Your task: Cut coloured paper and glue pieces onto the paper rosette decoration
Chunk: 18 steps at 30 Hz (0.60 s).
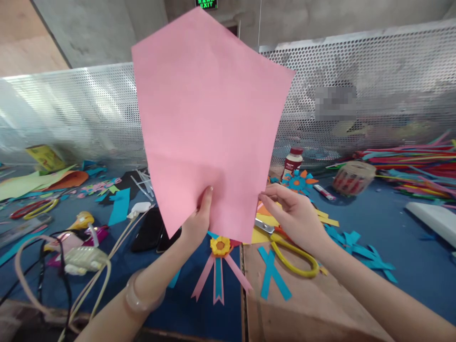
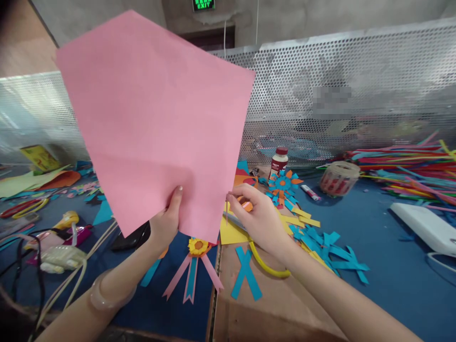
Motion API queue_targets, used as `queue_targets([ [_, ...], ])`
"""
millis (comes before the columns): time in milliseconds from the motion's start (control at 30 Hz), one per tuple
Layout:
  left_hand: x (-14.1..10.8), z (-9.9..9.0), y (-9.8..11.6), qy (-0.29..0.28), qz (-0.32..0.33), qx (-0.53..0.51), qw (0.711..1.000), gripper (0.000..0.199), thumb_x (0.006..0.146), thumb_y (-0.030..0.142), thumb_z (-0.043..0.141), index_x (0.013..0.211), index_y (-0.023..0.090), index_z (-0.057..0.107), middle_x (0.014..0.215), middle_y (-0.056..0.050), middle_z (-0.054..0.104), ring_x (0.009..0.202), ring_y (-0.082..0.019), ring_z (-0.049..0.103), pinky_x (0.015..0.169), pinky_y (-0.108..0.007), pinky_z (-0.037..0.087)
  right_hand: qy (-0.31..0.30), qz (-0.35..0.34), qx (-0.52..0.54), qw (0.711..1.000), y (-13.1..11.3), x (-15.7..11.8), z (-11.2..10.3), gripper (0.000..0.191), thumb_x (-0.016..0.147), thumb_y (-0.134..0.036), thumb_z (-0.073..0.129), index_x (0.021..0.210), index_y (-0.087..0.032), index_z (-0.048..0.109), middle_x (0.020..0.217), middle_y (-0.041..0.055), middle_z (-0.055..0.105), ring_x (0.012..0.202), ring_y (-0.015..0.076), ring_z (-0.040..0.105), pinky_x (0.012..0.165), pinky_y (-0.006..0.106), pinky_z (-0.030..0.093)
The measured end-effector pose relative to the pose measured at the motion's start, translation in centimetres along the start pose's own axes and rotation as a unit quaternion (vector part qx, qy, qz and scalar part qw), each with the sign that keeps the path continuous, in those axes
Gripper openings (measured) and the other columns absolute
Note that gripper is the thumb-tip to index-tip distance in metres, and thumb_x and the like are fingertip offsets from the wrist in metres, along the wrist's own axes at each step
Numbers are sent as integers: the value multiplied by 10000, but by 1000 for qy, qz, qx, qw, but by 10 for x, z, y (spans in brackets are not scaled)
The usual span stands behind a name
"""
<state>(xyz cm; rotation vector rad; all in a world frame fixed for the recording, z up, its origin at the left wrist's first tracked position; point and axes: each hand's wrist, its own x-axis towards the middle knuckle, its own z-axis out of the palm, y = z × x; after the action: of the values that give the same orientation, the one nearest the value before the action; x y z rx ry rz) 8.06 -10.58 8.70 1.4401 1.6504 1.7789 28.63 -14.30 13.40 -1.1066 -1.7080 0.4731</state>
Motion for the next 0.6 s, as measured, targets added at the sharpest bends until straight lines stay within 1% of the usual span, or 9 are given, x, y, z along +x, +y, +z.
queue_targets([
  [167, -1, 0, 4, -11, -29, -13, 999, 520, 782, 588, 618, 1138, 212, 664, 1204, -84, 667, 1299, -266, 472, 1179, -390, 253, 23, -29, -56, 998, -2, 0, 1, 146, 879, -260, 520, 814, -194, 633, 804, 27, 653, 740, 153, 581, 673, 271, 448],
  [300, -2, -1, 5, -12, -47, -11, 999, 532, 782, 595, 615, 1116, 185, 672, 1181, -104, 676, 1308, -279, 459, 1186, -407, 230, 24, -75, -62, 995, -1, 2, 3, 135, 879, -213, 511, 768, -196, 585, 820, 32, 623, 791, 159, 572, 725, 280, 444],
  [367, -2, -1, 7, -15, -47, -11, 999, 516, 782, 592, 616, 1094, 187, 682, 1198, -102, 667, 1301, -276, 467, 1185, -405, 235, 20, -95, -55, 994, 0, 3, 3, 136, 873, -183, 511, 745, -197, 556, 841, 34, 612, 807, 156, 567, 730, 277, 440],
  [500, -3, -1, 10, -21, -26, -14, 999, 505, 793, 578, 613, 1113, 193, 673, 1225, -96, 653, 1293, -250, 479, 1183, -382, 247, 12, -130, -51, 990, 2, 4, 4, 154, 847, -140, 520, 706, -196, 498, 839, 26, 583, 793, 142, 546, 705, 264, 425],
  [600, -3, -2, 12, -29, -33, -23, 999, 506, 798, 595, 597, 1105, 199, 672, 1240, -95, 645, 1276, -243, 498, 1176, -379, 263, 0, -126, -43, 991, 2, 4, 4, 165, 844, -126, 510, 695, -193, 482, 827, 23, 569, 775, 135, 533, 686, 260, 415],
])
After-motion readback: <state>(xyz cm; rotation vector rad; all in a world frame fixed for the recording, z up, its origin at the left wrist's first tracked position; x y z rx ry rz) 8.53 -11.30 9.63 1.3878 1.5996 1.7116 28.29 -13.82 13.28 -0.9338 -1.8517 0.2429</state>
